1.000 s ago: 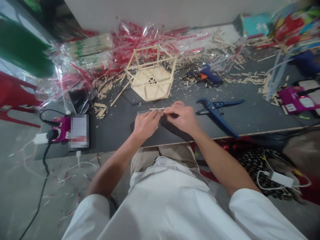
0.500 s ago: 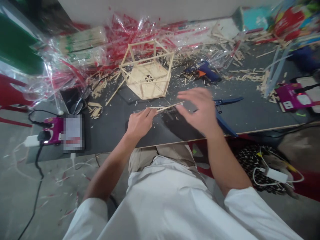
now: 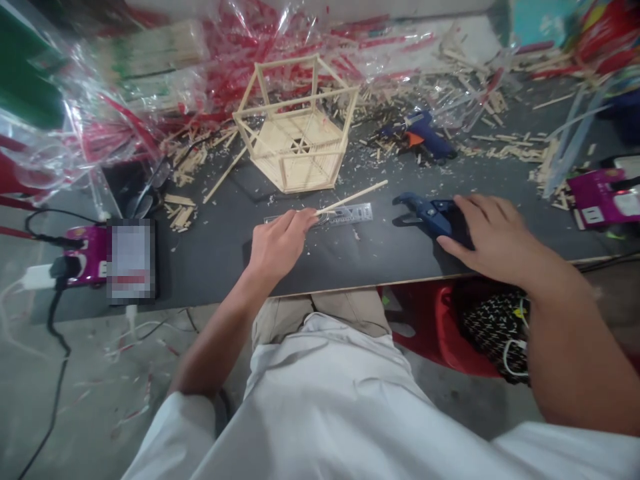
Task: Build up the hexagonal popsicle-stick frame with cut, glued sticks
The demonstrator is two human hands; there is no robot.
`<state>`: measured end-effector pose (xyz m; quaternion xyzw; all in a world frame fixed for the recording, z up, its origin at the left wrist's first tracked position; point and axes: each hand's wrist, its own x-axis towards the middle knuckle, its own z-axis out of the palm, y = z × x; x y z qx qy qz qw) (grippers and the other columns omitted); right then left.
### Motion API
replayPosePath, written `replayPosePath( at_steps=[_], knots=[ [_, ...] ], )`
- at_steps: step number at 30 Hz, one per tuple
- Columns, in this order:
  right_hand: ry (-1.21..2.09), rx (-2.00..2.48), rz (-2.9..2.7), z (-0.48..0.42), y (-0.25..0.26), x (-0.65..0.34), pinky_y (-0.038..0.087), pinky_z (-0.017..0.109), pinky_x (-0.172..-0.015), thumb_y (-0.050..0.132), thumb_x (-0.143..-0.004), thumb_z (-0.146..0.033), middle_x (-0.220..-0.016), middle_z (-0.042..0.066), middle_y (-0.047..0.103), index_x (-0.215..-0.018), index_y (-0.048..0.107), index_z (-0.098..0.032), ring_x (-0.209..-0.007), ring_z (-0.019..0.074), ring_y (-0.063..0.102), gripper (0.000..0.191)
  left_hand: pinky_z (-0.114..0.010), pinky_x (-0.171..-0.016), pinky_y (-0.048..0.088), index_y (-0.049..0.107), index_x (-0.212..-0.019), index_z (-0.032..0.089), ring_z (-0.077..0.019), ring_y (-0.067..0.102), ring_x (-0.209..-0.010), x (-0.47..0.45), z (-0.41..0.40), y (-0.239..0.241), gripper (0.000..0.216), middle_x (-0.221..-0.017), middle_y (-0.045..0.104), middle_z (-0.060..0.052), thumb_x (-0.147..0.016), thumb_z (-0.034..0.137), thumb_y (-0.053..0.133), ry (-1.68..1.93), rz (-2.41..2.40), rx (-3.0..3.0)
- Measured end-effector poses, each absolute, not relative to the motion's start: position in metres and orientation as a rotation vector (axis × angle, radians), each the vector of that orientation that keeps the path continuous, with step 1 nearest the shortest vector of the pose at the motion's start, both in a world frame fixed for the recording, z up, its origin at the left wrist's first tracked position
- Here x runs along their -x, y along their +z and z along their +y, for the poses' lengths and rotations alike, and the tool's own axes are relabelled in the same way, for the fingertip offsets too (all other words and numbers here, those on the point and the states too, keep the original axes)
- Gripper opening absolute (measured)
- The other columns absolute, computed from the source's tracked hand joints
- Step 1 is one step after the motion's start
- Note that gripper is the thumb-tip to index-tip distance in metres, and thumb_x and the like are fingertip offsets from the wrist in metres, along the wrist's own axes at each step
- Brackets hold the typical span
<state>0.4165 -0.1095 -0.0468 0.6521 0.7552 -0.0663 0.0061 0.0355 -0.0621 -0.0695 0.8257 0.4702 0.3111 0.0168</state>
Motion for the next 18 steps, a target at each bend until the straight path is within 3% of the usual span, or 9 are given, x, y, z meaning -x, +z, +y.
replayPosePath(
  at_steps=[2, 6, 10, 13, 18],
  knots=[
    [-0.128, -1.989, 2.368, -0.107, -0.046, -0.414, 0.035, 0.061, -0.119, 0.043, -0.1, -0.041, -0.147, 0.035, 0.051, -0.153, 0.043, 0.002, -0.144, 0.0477, 0.043, 0.069, -0.02, -0.053, 0.036, 0.075, -0.105, 0.021, -0.0082, 0.068, -0.066, -0.036, -0.062, -0.069, 0.041, -0.078, 0.076, -0.001, -0.112, 0.037, 0.037, 0.995, 1.479, -2.571],
    [-0.199, -2.029, 2.425, -0.107, -0.037, -0.404, 0.043, 0.058, -0.111, 0.043, -0.103, -0.047, -0.134, 0.029, 0.06, -0.149, 0.051, -0.008, -0.132, 0.0444, 0.055, 0.061, -0.02, -0.053, 0.036, 0.075, -0.108, 0.019, -0.0077, 0.064, -0.061, -0.037, -0.062, -0.069, 0.039, -0.079, 0.076, -0.001, -0.112, 0.035, 0.038, 1.053, 1.457, -2.575],
    [-0.614, -2.017, 2.47, -0.112, -0.015, -0.37, 0.051, 0.05, -0.102, 0.04, -0.105, -0.051, -0.135, 0.021, 0.064, -0.144, 0.055, -0.018, -0.123, 0.0378, 0.064, 0.053, -0.02, -0.059, 0.044, 0.074, -0.11, 0.018, -0.0096, 0.065, -0.064, -0.037, -0.062, -0.07, 0.038, -0.08, 0.076, -0.003, -0.111, 0.036, 0.04, 1.089, 1.396, -2.499],
    [-0.964, -1.979, 2.469, -0.114, 0.003, -0.337, 0.054, 0.05, -0.097, 0.036, -0.105, -0.054, -0.123, 0.016, 0.071, -0.13, 0.062, -0.021, -0.113, 0.0345, 0.068, 0.05, -0.02, -0.067, 0.049, 0.074, -0.11, 0.015, -0.011, 0.069, -0.069, -0.035, -0.061, -0.068, 0.033, -0.08, 0.076, -0.004, -0.109, 0.032, 0.045, 1.142, 1.288, -2.421],
    [-1.207, -1.902, 2.419, -0.114, 0.01, -0.301, 0.051, 0.049, -0.104, 0.039, -0.104, -0.058, -0.133, 0.013, 0.07, -0.132, 0.062, -0.022, -0.12, 0.033, 0.066, 0.051, -0.019, -0.067, 0.05, 0.074, -0.107, 0.014, -0.0108, 0.069, -0.066, -0.033, -0.058, -0.067, 0.029, -0.074, 0.074, -0.001, -0.108, 0.029, 0.05, 1.16, 1.228, -2.386]
  ],
)
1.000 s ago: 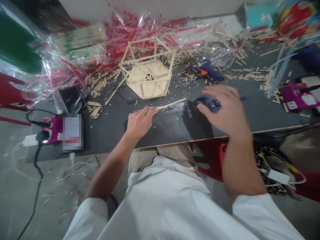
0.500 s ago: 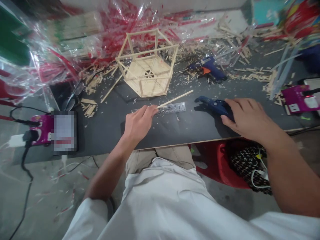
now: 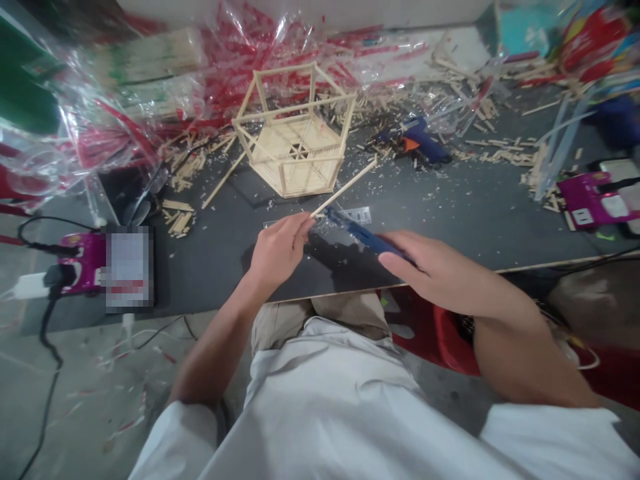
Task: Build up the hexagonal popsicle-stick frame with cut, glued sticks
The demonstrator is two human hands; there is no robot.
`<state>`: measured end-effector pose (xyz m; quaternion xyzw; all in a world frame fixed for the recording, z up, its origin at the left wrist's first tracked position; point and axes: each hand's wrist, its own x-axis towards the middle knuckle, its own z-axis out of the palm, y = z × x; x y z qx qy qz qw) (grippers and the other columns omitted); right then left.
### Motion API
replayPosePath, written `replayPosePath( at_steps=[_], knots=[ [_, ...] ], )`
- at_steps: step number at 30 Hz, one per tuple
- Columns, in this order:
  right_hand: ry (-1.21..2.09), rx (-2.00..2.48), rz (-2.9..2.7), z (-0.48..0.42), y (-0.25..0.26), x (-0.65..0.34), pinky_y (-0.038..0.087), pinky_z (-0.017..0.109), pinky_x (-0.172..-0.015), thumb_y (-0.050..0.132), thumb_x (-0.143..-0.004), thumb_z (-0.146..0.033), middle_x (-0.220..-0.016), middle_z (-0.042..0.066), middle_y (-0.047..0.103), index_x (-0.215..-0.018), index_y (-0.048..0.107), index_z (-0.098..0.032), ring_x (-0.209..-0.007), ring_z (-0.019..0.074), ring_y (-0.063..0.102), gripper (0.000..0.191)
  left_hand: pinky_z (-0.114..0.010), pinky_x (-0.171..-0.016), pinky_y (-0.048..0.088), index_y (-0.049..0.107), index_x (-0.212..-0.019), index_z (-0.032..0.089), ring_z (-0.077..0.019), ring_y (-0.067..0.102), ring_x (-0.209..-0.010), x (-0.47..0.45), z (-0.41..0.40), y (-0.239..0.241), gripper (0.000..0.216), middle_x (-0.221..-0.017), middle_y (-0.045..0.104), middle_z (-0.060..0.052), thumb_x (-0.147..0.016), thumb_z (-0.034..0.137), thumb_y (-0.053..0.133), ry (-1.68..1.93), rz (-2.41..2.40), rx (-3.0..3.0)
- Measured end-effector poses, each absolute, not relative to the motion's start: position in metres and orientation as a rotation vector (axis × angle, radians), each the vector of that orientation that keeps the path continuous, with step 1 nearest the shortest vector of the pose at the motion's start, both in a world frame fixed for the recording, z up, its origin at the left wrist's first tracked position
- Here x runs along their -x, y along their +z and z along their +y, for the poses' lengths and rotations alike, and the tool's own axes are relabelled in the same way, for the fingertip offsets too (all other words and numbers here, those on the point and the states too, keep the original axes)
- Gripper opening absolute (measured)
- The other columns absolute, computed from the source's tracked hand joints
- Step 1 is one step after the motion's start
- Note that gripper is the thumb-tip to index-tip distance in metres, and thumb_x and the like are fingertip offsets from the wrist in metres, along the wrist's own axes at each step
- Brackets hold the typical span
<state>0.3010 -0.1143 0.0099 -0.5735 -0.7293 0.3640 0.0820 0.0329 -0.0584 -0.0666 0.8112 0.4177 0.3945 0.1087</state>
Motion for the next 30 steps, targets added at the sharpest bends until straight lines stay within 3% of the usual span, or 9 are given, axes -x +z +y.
replayPosePath(
  at_steps=[4, 9, 13, 18, 23, 30],
  knots=[
    [1.125, 1.686, -2.143, -0.113, 0.007, -0.288, 0.048, 0.047, -0.106, 0.036, -0.106, -0.056, -0.135, 0.013, 0.069, -0.132, 0.062, -0.022, -0.125, 0.0311, 0.063, 0.051, -0.02, -0.065, 0.049, 0.075, -0.107, 0.015, -0.0115, 0.069, -0.065, -0.034, -0.059, -0.066, 0.034, -0.072, 0.073, -0.001, -0.109, 0.032, 0.046, 1.133, 1.266, -2.397],
    [1.125, 1.693, -2.033, -0.112, 0.007, -0.272, 0.049, 0.043, -0.092, 0.032, -0.106, -0.058, -0.11, 0.012, 0.071, -0.111, 0.063, -0.019, -0.1, 0.0276, 0.065, 0.05, -0.02, -0.061, 0.046, 0.074, -0.108, 0.013, -0.0129, 0.071, -0.068, -0.035, -0.062, -0.067, 0.034, -0.078, 0.076, -0.005, -0.109, 0.032, 0.047, 1.122, 1.247, -2.471],
    [1.125, 1.684, -2.047, -0.112, 0.006, -0.266, 0.048, 0.042, -0.089, 0.031, -0.107, -0.058, -0.104, 0.012, 0.068, -0.105, 0.062, -0.019, -0.095, 0.027, 0.063, 0.05, -0.021, -0.061, 0.046, 0.074, -0.111, 0.016, -0.0136, 0.072, -0.072, -0.035, -0.065, -0.07, 0.036, -0.086, 0.078, -0.006, -0.11, 0.036, 0.044, 1.05, 1.33, -2.459],
    [1.066, 1.658, -2.103, -0.115, 0.005, -0.263, 0.048, 0.042, -0.088, 0.029, -0.108, -0.056, -0.098, 0.01, 0.067, -0.116, 0.064, -0.019, -0.096, 0.0275, 0.063, 0.051, -0.021, -0.064, 0.048, 0.074, -0.112, 0.018, -0.0145, 0.074, -0.078, -0.037, -0.067, -0.07, 0.039, -0.096, 0.08, -0.007, -0.11, 0.039, 0.041, 0.958, 1.389, -2.406],
    [1.058, 1.681, -2.135, -0.117, 0.006, -0.258, 0.049, 0.045, -0.097, 0.029, -0.109, -0.052, -0.107, 0.013, 0.068, -0.127, 0.063, -0.017, -0.107, 0.0297, 0.065, 0.052, -0.021, -0.067, 0.05, 0.074, -0.109, 0.018, -0.0159, 0.076, -0.082, -0.039, -0.069, -0.069, 0.038, -0.101, 0.081, -0.009, -0.11, 0.037, 0.042, 0.984, 1.396, -2.396],
    [1.027, 1.711, -2.115, -0.121, 0.009, -0.249, 0.052, 0.047, -0.098, 0.028, -0.108, -0.051, -0.113, 0.015, 0.068, -0.138, 0.06, -0.015, -0.109, 0.0317, 0.066, 0.056, -0.021, -0.064, 0.051, 0.074, -0.111, 0.017, -0.0152, 0.077, -0.084, -0.039, -0.069, -0.07, 0.04, -0.1, 0.081, -0.01, -0.11, 0.037, 0.04, 1.058, 1.398, -2.382]
  ],
)
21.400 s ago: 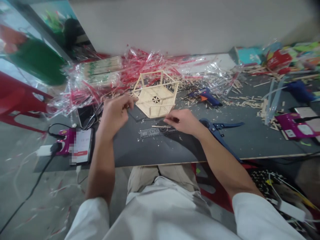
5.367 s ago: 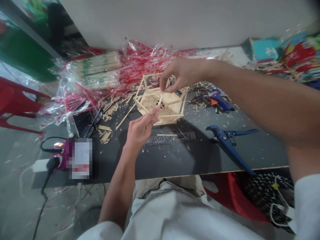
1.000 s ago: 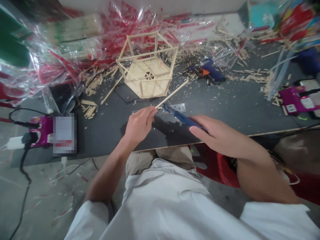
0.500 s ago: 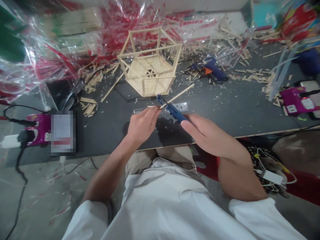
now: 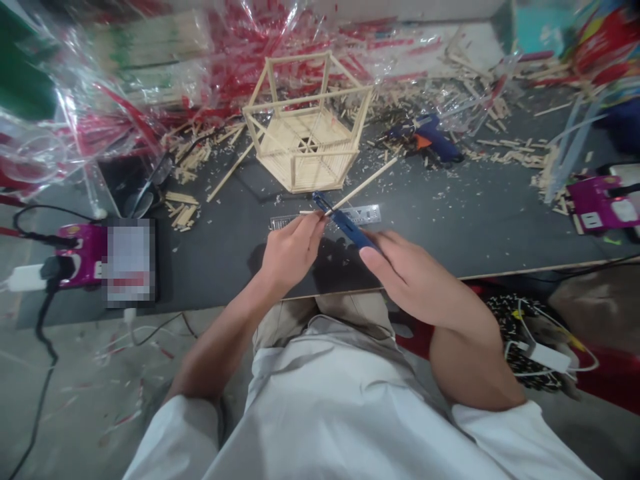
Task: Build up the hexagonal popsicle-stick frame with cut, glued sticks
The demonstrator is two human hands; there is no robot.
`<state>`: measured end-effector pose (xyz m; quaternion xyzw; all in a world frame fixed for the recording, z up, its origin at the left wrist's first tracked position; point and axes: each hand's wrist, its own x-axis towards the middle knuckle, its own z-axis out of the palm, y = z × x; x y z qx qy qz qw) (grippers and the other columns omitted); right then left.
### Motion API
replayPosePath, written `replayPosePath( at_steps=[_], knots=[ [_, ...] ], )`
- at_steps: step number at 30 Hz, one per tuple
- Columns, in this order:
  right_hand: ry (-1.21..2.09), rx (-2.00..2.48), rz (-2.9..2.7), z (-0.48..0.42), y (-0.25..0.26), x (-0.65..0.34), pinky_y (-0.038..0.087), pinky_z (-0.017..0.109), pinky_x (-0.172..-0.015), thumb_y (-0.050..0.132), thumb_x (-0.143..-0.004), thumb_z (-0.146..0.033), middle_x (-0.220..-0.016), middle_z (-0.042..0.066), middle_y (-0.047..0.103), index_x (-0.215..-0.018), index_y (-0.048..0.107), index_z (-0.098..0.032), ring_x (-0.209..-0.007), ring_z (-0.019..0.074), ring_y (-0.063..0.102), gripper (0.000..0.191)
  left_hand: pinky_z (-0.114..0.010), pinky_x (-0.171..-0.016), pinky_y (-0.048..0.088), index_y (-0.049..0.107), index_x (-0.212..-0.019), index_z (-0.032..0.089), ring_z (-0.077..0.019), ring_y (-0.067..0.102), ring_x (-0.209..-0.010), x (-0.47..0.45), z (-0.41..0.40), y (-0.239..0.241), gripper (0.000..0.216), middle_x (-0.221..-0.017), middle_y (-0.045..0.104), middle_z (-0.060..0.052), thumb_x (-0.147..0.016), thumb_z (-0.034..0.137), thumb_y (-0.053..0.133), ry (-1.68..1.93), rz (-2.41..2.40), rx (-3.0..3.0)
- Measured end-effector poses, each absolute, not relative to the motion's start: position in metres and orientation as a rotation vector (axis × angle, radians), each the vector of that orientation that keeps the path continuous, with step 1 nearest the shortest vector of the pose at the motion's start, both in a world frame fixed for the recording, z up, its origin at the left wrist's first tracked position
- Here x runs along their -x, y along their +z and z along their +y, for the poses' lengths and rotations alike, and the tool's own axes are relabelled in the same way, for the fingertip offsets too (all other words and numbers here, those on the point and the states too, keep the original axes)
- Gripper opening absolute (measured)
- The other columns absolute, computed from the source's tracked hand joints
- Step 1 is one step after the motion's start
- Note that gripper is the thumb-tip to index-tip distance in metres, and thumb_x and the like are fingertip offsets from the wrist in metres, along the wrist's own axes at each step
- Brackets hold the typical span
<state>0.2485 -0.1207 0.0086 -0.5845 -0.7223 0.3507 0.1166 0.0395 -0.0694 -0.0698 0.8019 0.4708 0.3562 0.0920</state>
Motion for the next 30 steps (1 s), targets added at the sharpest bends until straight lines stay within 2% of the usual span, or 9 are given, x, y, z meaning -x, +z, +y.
replayPosePath(
  at_steps=[3, 7, 12, 17, 21, 26, 30],
  knots=[
    [0.929, 1.789, -2.106, -0.127, 0.007, -0.239, 0.053, 0.05, -0.101, 0.028, -0.107, -0.05, -0.122, 0.019, 0.066, -0.147, 0.054, -0.01, -0.115, 0.035, 0.065, 0.061, -0.02, -0.064, 0.05, 0.074, -0.112, 0.015, -0.014, 0.077, -0.082, -0.039, -0.069, -0.07, 0.043, -0.096, 0.081, -0.009, -0.111, 0.037, 0.037, 1.099, 1.38, -2.406],
    [0.735, 1.883, -2.127, -0.136, 0.0, -0.226, 0.055, 0.056, -0.099, 0.032, -0.106, -0.048, -0.123, 0.023, 0.064, -0.151, 0.049, -0.003, -0.113, 0.0392, 0.065, 0.065, -0.02, -0.063, 0.049, 0.074, -0.11, 0.015, -0.0134, 0.077, -0.082, -0.038, -0.069, -0.07, 0.045, -0.093, 0.081, -0.007, -0.112, 0.038, 0.035, 1.122, 1.375, -2.458],
    [0.589, 1.9, -2.144, -0.14, -0.008, -0.222, 0.057, 0.056, -0.095, 0.044, -0.103, -0.048, -0.121, 0.023, 0.064, -0.152, 0.047, -0.006, -0.108, 0.0389, 0.067, 0.065, -0.022, -0.059, 0.046, 0.075, -0.108, 0.019, -0.0132, 0.074, -0.075, -0.037, -0.069, -0.072, 0.045, -0.091, 0.08, -0.006, -0.111, 0.041, 0.036, 1.072, 1.418, -2.417],
    [0.632, 1.894, -2.133, -0.14, -0.007, -0.226, 0.058, 0.055, -0.095, 0.043, -0.103, -0.041, -0.124, 0.023, 0.064, -0.151, 0.048, -0.007, -0.109, 0.038, 0.068, 0.06, -0.022, -0.058, 0.046, 0.075, -0.11, 0.02, -0.0131, 0.075, -0.077, -0.037, -0.07, -0.072, 0.043, -0.091, 0.08, -0.006, -0.111, 0.039, 0.037, 1.121, 1.397, -2.442],
    [0.642, 1.858, -2.137, -0.141, -0.005, -0.228, 0.057, 0.057, -0.098, 0.04, -0.105, -0.045, -0.125, 0.022, 0.064, -0.152, 0.047, -0.011, -0.115, 0.0383, 0.066, 0.059, -0.023, -0.054, 0.045, 0.076, -0.108, 0.022, -0.0126, 0.075, -0.074, -0.037, -0.069, -0.071, 0.041, -0.088, 0.08, -0.004, -0.111, 0.039, 0.039, 1.145, 1.409, -2.486],
    [0.709, 1.844, -2.135, -0.141, -0.001, -0.23, 0.056, 0.056, -0.101, 0.04, -0.105, -0.045, -0.128, 0.023, 0.063, -0.153, 0.045, -0.006, -0.118, 0.0385, 0.065, 0.062, -0.023, -0.056, 0.048, 0.076, -0.104, 0.02, -0.0131, 0.076, -0.076, -0.036, -0.069, -0.068, 0.037, -0.089, 0.081, -0.005, -0.11, 0.036, 0.043, 1.166, 1.355, -2.466],
    [0.749, 1.846, -2.128, -0.139, 0.0, -0.232, 0.057, 0.055, -0.1, 0.039, -0.105, -0.046, -0.127, 0.023, 0.064, -0.152, 0.047, -0.008, -0.117, 0.0378, 0.066, 0.061, -0.022, -0.055, 0.047, 0.076, -0.11, 0.018, -0.0133, 0.076, -0.075, -0.036, -0.069, -0.066, 0.035, -0.089, 0.081, -0.006, -0.109, 0.033, 0.045, 1.165, 1.312, -2.459]
  ],
)
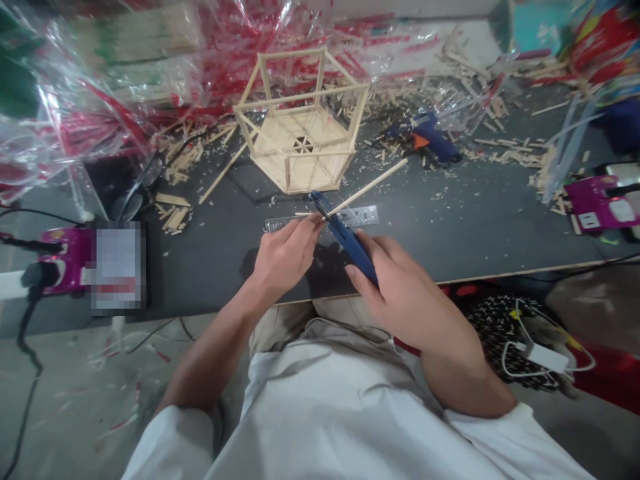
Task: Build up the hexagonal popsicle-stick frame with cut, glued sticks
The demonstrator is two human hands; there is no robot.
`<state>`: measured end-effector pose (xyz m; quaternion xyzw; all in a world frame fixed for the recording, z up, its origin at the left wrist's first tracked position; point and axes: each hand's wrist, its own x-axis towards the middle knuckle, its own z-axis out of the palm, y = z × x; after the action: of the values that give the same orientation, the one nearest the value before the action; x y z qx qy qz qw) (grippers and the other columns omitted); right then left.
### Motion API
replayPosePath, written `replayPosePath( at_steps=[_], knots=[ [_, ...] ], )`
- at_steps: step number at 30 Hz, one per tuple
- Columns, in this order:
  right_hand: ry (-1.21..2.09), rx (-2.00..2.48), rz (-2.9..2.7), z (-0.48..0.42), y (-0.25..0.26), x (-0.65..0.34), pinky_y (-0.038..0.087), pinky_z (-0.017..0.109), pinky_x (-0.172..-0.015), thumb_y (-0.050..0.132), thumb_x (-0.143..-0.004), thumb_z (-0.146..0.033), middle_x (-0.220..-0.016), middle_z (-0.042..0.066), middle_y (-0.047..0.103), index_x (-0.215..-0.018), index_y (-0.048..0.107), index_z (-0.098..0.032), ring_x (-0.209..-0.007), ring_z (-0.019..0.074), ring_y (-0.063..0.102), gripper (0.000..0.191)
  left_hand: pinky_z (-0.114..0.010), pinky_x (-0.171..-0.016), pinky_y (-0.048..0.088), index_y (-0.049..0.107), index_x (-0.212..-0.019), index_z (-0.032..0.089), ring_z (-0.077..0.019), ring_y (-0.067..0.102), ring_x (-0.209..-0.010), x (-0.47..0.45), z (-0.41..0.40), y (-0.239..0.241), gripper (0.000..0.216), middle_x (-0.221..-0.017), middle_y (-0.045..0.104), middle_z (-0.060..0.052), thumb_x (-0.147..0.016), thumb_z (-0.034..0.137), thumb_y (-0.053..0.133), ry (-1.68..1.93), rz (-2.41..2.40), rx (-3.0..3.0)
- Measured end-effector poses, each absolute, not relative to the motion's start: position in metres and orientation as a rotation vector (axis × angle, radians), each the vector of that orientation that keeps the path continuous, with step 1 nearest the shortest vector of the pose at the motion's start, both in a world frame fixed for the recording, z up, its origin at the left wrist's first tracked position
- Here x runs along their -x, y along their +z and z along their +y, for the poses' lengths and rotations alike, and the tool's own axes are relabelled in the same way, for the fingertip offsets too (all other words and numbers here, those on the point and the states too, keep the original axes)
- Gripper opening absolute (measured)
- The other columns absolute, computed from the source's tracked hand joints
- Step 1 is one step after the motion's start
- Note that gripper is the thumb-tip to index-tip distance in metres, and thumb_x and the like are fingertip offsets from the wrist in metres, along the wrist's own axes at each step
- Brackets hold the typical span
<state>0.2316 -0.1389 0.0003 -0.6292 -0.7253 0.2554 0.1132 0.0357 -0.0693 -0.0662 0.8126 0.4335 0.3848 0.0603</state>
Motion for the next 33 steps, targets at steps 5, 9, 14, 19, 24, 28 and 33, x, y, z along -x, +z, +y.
replayPosePath(
  at_steps=[5, 9, 14, 19, 24, 28, 33],
  knots=[
    [0.71, 1.86, -2.13, -0.138, -0.001, -0.231, 0.058, 0.055, -0.097, 0.04, -0.105, -0.044, -0.124, 0.022, 0.064, -0.152, 0.048, -0.009, -0.114, 0.0379, 0.067, 0.059, -0.021, -0.055, 0.047, 0.077, -0.113, 0.02, -0.0127, 0.075, -0.074, -0.036, -0.07, -0.067, 0.037, -0.089, 0.081, -0.006, -0.109, 0.036, 0.043, 1.1, 1.361, -2.45],
    [0.677, 1.846, -2.135, -0.14, -0.004, -0.231, 0.057, 0.055, -0.098, 0.04, -0.105, -0.045, -0.126, 0.022, 0.064, -0.151, 0.047, -0.011, -0.115, 0.0374, 0.067, 0.058, -0.022, -0.052, 0.044, 0.077, -0.11, 0.02, -0.0122, 0.074, -0.071, -0.036, -0.069, -0.068, 0.04, -0.087, 0.081, -0.005, -0.109, 0.038, 0.042, 1.136, 1.361, -2.438],
    [0.672, 1.852, -2.137, -0.139, -0.005, -0.231, 0.057, 0.052, -0.097, 0.04, -0.105, -0.043, -0.126, 0.021, 0.064, -0.151, 0.047, -0.012, -0.115, 0.0371, 0.067, 0.056, -0.022, -0.054, 0.046, 0.077, -0.109, 0.018, -0.0126, 0.075, -0.072, -0.035, -0.068, -0.067, 0.039, -0.087, 0.081, -0.007, -0.109, 0.036, 0.043, 1.132, 1.339, -2.433],
    [0.785, 1.919, -2.151, -0.127, -0.001, -0.236, 0.054, 0.044, -0.084, 0.041, -0.105, -0.05, -0.111, 0.017, 0.069, -0.127, 0.062, -0.014, -0.099, 0.0338, 0.07, 0.047, -0.021, -0.057, 0.047, 0.076, -0.109, 0.016, -0.0129, 0.077, -0.076, -0.035, -0.069, -0.067, 0.038, -0.091, 0.082, -0.008, -0.11, 0.033, 0.043, 1.165, 1.34, -2.484],
    [0.849, 1.89, -2.254, -0.112, -0.002, -0.241, 0.046, 0.038, -0.073, 0.036, -0.106, -0.057, -0.092, 0.013, 0.07, -0.101, 0.061, -0.018, -0.086, 0.031, 0.069, 0.047, -0.021, -0.062, 0.049, 0.075, -0.11, 0.018, -0.0133, 0.077, -0.08, -0.035, -0.068, -0.069, 0.04, -0.095, 0.082, -0.006, -0.11, 0.037, 0.039, 1.102, 1.409, -2.45],
    [0.843, 1.873, -2.319, -0.106, -0.003, -0.242, 0.041, 0.035, -0.069, 0.033, -0.107, -0.055, -0.092, 0.014, 0.072, -0.1, 0.06, -0.017, -0.081, 0.0293, 0.069, 0.047, -0.023, -0.063, 0.049, 0.073, -0.109, 0.017, -0.0162, 0.075, -0.078, -0.035, -0.068, -0.069, 0.039, -0.09, 0.08, -0.009, -0.11, 0.036, 0.039, 1.039, 1.429, -2.387],
    [1.184, 1.902, -2.387, -0.102, 0.006, -0.251, 0.037, 0.032, -0.066, 0.031, -0.107, -0.055, -0.084, 0.01, 0.071, -0.08, 0.052, -0.021, -0.074, 0.0244, 0.066, 0.048, -0.027, -0.07, 0.048, 0.069, -0.105, 0.018, -0.0199, 0.073, -0.082, -0.043, -0.089, -0.054, 0.037, -0.093, 0.077, -0.008, -0.11, 0.031, 0.035, 0.45, 1.548, -2.293]
  ],
)
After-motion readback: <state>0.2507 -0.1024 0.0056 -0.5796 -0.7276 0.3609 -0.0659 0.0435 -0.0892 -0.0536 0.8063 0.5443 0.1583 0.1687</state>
